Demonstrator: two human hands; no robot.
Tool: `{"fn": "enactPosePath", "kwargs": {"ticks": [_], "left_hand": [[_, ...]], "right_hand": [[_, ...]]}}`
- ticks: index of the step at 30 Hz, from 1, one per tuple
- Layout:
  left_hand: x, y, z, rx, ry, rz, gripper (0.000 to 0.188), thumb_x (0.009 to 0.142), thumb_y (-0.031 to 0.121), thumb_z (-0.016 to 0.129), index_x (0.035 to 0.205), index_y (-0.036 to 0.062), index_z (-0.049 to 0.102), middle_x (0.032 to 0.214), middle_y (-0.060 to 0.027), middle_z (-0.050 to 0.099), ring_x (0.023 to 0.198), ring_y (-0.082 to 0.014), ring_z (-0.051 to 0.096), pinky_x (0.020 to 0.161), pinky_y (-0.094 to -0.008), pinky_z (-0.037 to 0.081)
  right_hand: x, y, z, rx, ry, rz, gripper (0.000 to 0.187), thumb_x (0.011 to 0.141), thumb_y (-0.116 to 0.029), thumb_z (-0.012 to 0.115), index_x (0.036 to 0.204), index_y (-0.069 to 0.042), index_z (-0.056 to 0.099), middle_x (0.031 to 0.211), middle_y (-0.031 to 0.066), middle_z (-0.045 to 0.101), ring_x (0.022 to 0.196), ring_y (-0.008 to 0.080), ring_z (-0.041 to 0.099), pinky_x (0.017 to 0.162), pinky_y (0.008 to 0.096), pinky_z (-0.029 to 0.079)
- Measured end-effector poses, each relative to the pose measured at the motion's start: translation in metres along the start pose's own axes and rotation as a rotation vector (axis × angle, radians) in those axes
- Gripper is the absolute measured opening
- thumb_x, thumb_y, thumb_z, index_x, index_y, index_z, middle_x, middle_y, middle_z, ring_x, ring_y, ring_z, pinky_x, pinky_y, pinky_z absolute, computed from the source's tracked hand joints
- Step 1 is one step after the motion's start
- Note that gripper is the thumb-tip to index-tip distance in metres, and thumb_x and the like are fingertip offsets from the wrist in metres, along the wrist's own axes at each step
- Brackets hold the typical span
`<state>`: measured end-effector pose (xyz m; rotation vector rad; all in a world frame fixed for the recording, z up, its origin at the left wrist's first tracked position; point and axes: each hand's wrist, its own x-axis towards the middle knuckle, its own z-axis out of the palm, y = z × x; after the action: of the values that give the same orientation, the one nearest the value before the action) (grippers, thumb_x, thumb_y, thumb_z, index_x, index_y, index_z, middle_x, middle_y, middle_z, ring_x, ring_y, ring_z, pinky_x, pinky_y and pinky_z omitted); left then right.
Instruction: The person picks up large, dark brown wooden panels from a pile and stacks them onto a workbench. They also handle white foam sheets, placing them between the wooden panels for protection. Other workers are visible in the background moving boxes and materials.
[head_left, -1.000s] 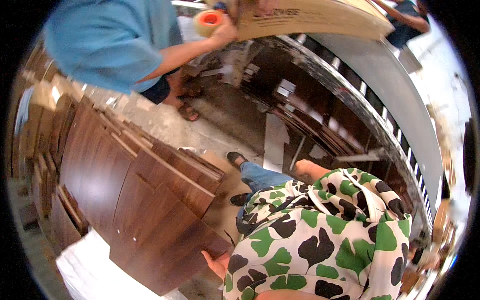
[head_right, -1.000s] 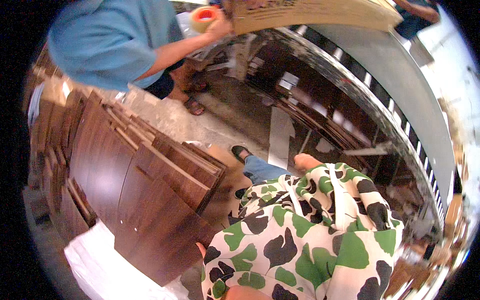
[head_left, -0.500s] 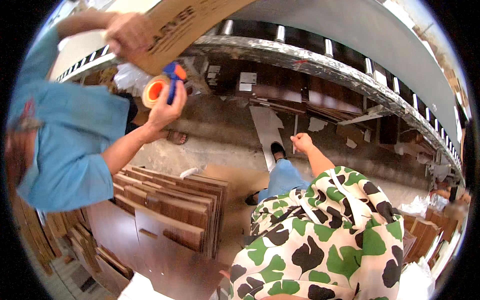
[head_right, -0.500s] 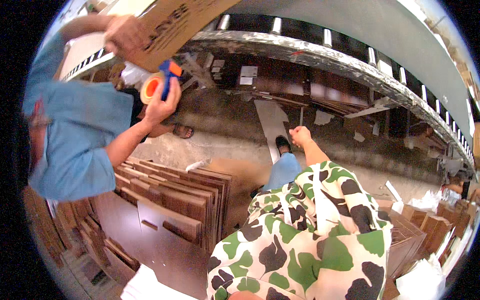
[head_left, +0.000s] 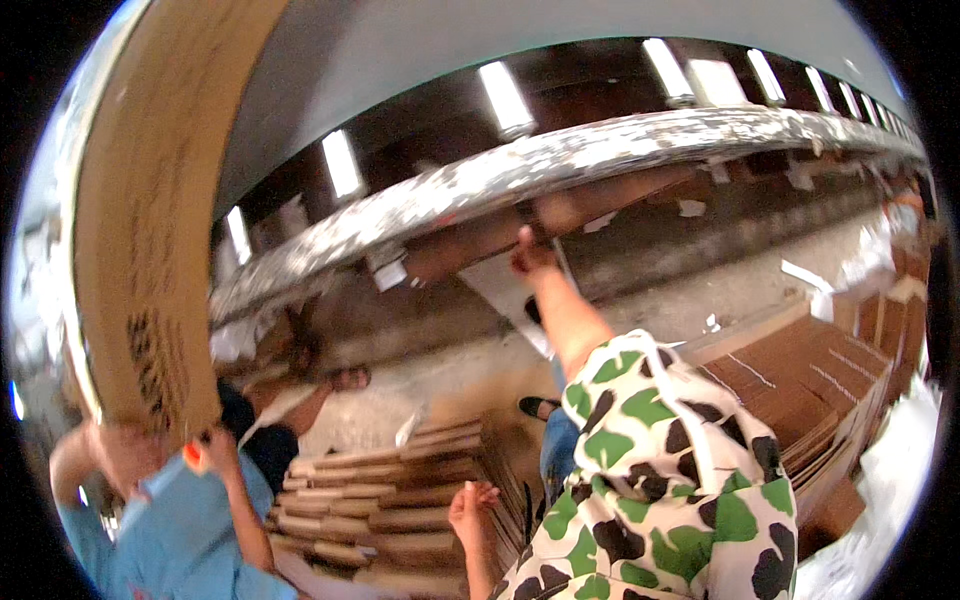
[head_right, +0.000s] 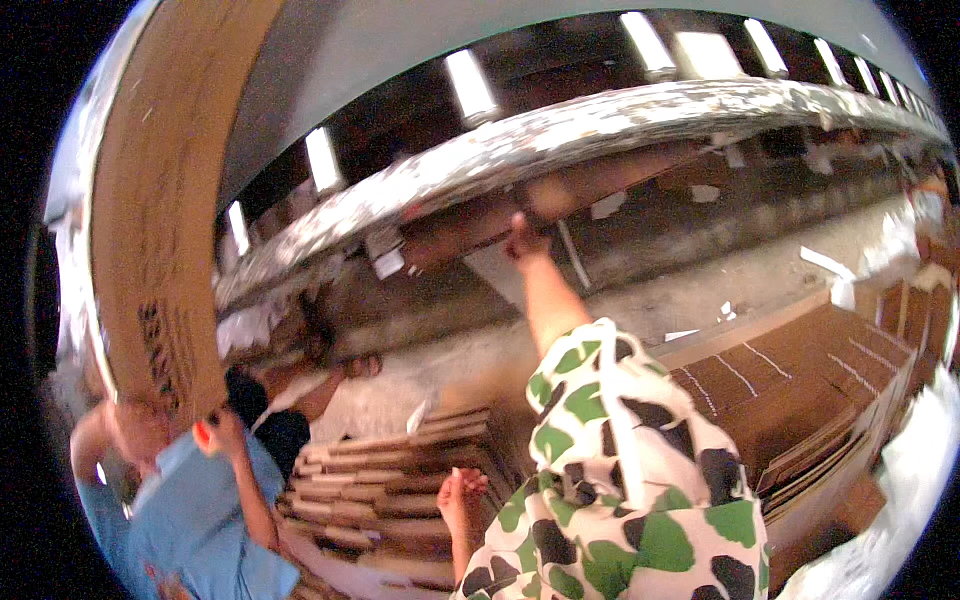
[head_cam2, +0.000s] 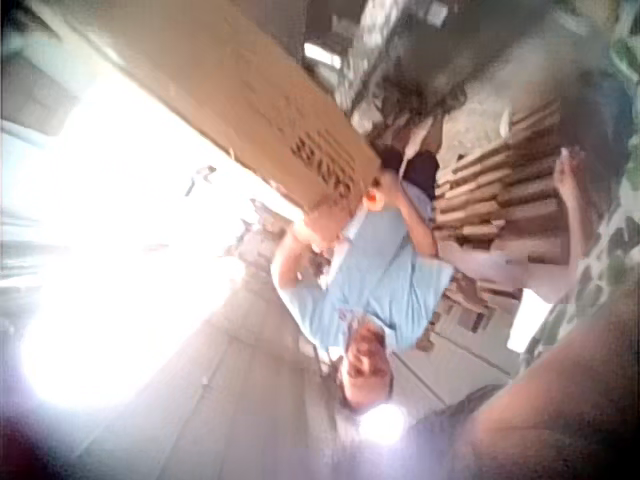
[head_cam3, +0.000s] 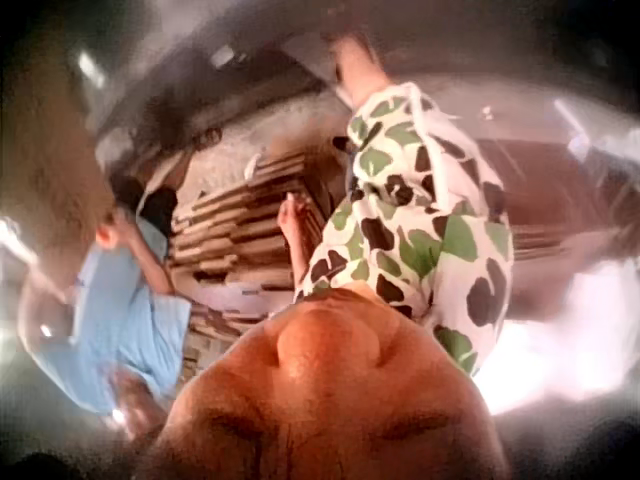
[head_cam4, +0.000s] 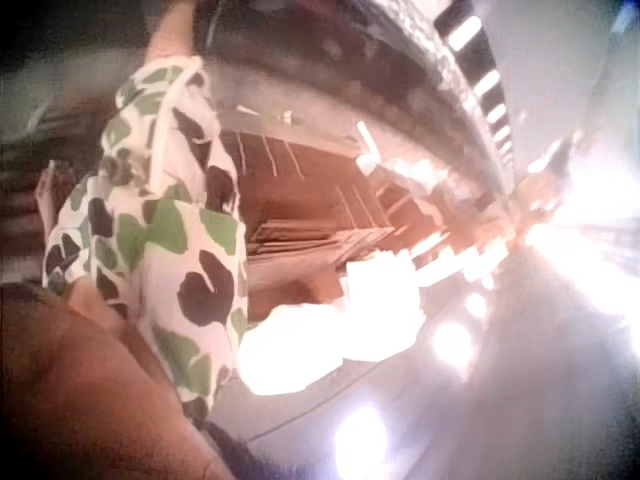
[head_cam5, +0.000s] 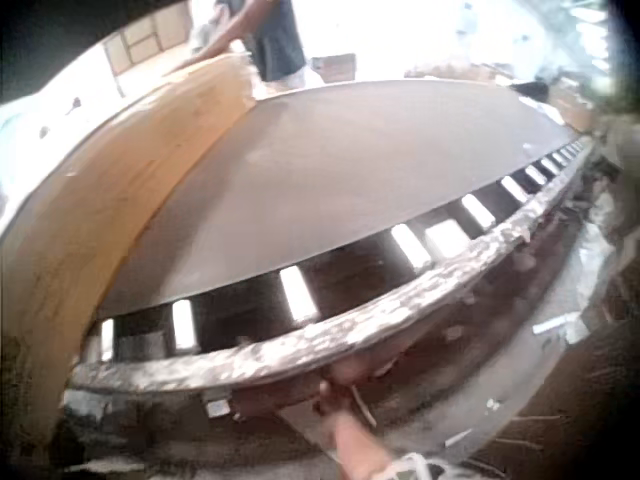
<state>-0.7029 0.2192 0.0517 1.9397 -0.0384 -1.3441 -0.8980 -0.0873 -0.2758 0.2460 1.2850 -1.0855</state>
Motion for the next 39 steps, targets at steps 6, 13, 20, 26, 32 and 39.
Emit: {"fn": "enactPosePath", "kwargs": {"ticks": [6,13,20,26,32,39], "left_hand": [[0.116,0.019,0.065,0.2,-0.229,0.078,0.026,0.088,0.021,0.058,0.067,0.0078,0.052,0.069,-0.0049,0.058,0.063,-0.0157,0.056,0.06,-0.0276,0.046],[0.245,0.032,0.145,0.055,-0.26,-0.11,0.022,0.088,0.026,0.056,0.09,0.0036,0.055,0.08,-0.0083,0.062,0.072,-0.021,0.06,0.063,-0.031,0.048],[0.326,0.005,0.171,-0.15,-0.346,-0.269,0.046,0.09,0.026,0.051,0.129,0.0048,0.039,0.118,-0.0182,0.049,0.105,-0.0323,0.05,0.095,-0.0468,0.04],[0.281,0.013,0.168,-0.343,-0.196,-0.289,0.044,0.079,0.035,0.067,0.112,0.0099,0.053,0.112,-0.0028,0.056,0.103,-0.0202,0.052,0.089,-0.0369,0.042],[0.241,0.023,0.151,-0.353,-0.175,-0.228,0.033,0.08,0.036,0.067,0.1,0.0117,0.057,0.099,0.0018,0.061,0.098,-0.0137,0.053,0.084,-0.032,0.042],[0.208,0.043,0.143,-0.377,-0.154,-0.155,0.032,0.08,0.034,0.067,0.102,0.0133,0.057,0.102,0.0022,0.059,0.099,-0.0152,0.053,0.085,-0.0333,0.041]], "right_hand": [[-0.01,0.029,-0.003,-1.137,0.059,-0.465,0.052,0.09,-0.051,0.033,0.064,-0.011,0.054,0.059,0.0065,0.055,0.057,0.0189,0.053,0.062,0.0366,0.044],[-0.019,0.01,-0.002,-0.156,-0.109,0.059,0.05,0.086,-0.052,0.044,0.065,-0.007,0.054,0.062,0.0072,0.057,0.059,0.016,0.055,0.062,0.0335,0.043],[-0.059,0.04,-0.013,-0.256,-0.053,0.035,0.034,0.088,-0.032,0.054,0.071,-0.003,0.055,0.067,0.0081,0.061,0.057,0.0182,0.058,0.053,0.0327,0.045],[-0.107,-0.006,-0.074,-0.56,-0.275,0.151,0.03,0.084,-0.027,0.063,0.092,0.002,0.063,0.078,0.0096,0.065,0.065,0.016,0.062,0.06,0.0299,0.051],[-0.061,-0.096,-0.066,-0.532,0.061,-0.158,0.032,0.08,-0.037,0.065,0.073,-0.008,0.053,0.067,0.0026,0.056,0.055,0.0136,0.054,0.047,0.0272,0.043],[-0.068,-0.098,-0.077,-0.188,0.034,-0.134,0.027,0.082,-0.027,0.066,0.087,-0.004,0.052,0.072,0.0066,0.06,0.065,0.0206,0.065,0.051,0.0325,0.053]]}}
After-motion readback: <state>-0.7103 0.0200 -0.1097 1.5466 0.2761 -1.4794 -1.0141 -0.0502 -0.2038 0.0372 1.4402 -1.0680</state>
